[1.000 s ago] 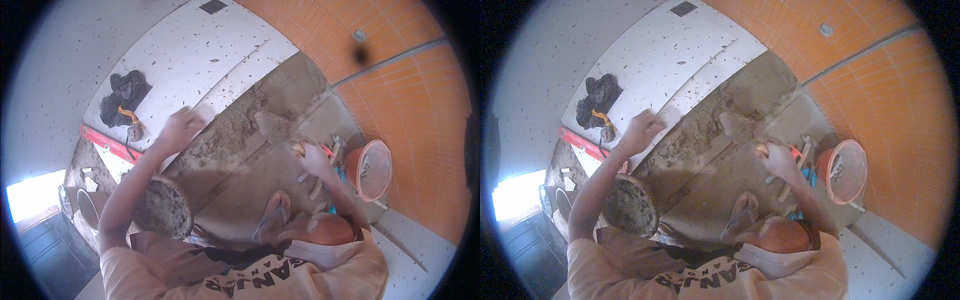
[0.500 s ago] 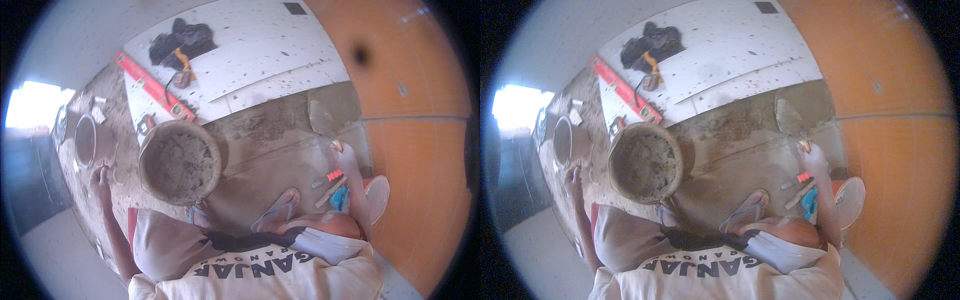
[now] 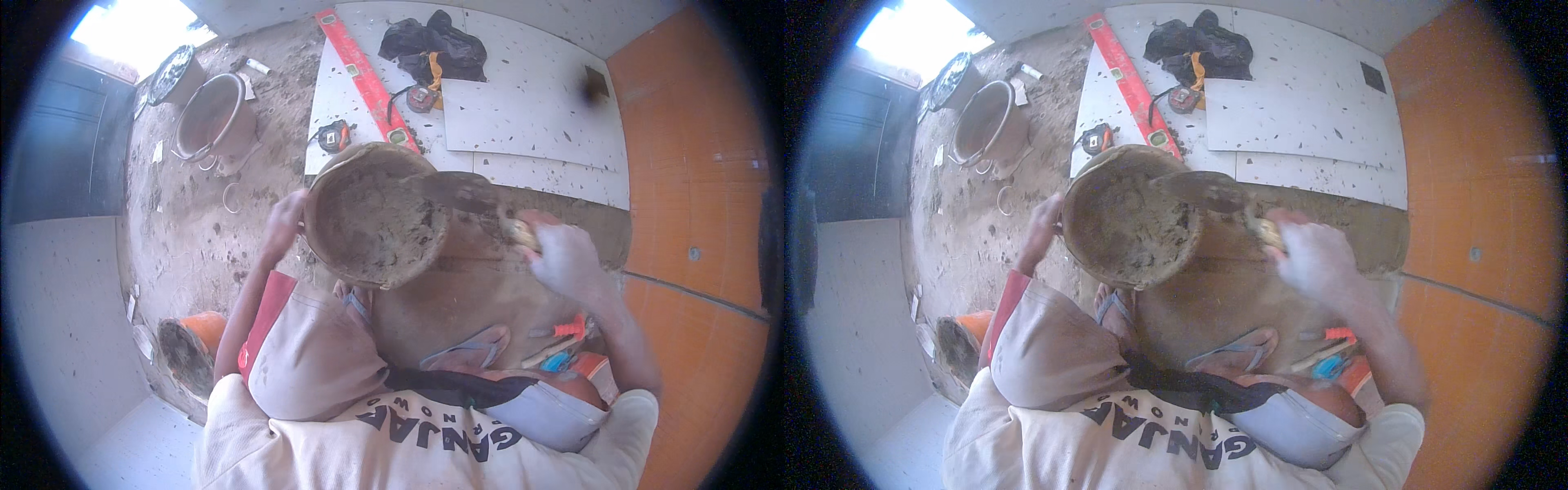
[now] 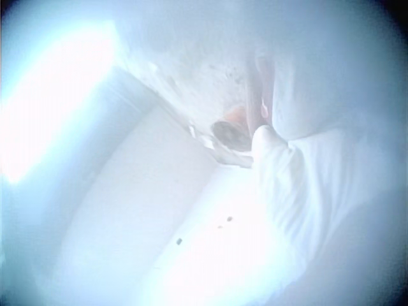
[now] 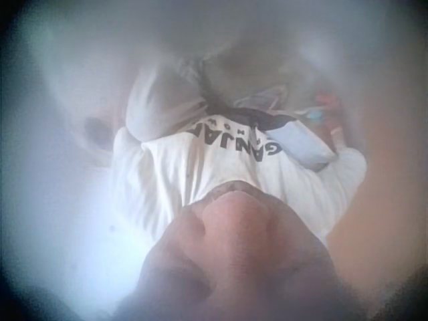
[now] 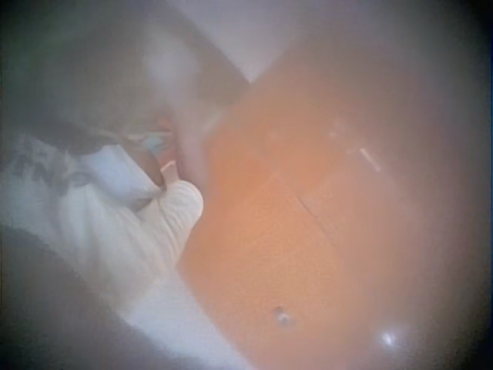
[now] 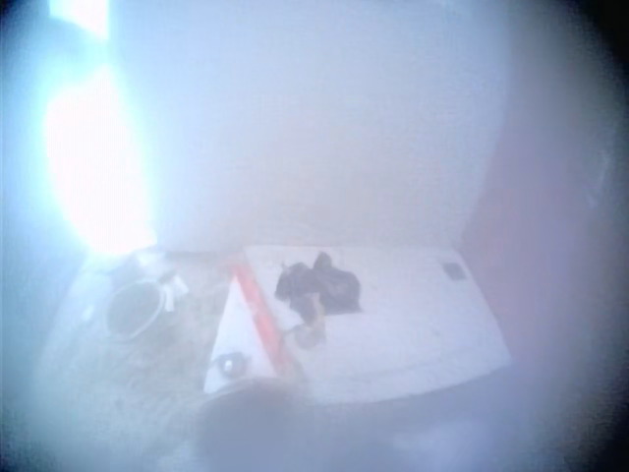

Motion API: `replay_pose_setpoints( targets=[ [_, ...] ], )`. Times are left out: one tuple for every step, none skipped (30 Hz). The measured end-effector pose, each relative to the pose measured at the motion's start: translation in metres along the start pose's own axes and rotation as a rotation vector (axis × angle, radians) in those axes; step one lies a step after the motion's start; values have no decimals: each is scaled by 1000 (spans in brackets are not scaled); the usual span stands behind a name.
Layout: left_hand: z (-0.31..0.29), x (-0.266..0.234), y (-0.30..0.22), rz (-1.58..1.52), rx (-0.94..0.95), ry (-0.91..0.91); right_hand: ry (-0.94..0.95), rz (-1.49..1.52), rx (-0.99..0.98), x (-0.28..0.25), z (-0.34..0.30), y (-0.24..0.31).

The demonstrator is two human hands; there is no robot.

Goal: The person scoops cement from a bucket and applies it to the floor using a trowel. They also use a measuring tape to measure the floor area and a spirit level to check the surface.

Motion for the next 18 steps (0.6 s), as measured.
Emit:
replay_pose_setpoints(
  targets=[
    [-6,7,-19,200,95,-83,2,-36,-73,-2,7,20],
    [-11,17,-35,399,195,-154,12,-75,-88,1,15,32],
    [-13,23,-35,293,187,-175,23,-112,-105,7,23,43],
    [-15,27,-34,188,179,-196,34,-149,-122,14,31,52],
    [-17,33,-36,84,170,-215,68,-150,-89,27,39,54],
    [-21,42,-44,72,190,-204,103,-149,-59,43,48,55],
    [-30,53,-58,59,206,-186,143,-148,-23,62,52,51],
    [-36,60,-68,45,226,-177,164,-80,-18,78,53,49],
    [-40,64,-72,96,255,-215,184,-12,-14,95,51,47],
    [-39,63,-73,82,248,-227,200,59,-16,107,50,46],
    [-38,64,-70,65,239,-233,229,126,7,119,47,42],
    [-38,66,-68,47,231,-238,256,194,31,129,43,38],
    [-41,64,-72,50,240,-261,280,266,53,139,40,35],
    [-42,65,-69,43,235,-267,280,345,37,151,36,39],
    [-44,68,-64,36,230,-272,278,424,23,165,31,41],
    [-45,69,-66,28,227,-278,276,501,8,166,29,48],
    [-45,70,-68,17,228,-280,311,545,22,171,28,53],
    [-45,70,-72,5,229,-281,346,588,38,177,28,61]
  ],
)
Point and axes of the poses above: each hand's wrist, its own z-axis towards the middle knuckle, its own x-axis out of the palm, y = z × x, the point moved 10 cm from there along z, towards the middle knuckle, and after that the axes turned 3 degrees about z, right-handed, at the moved point
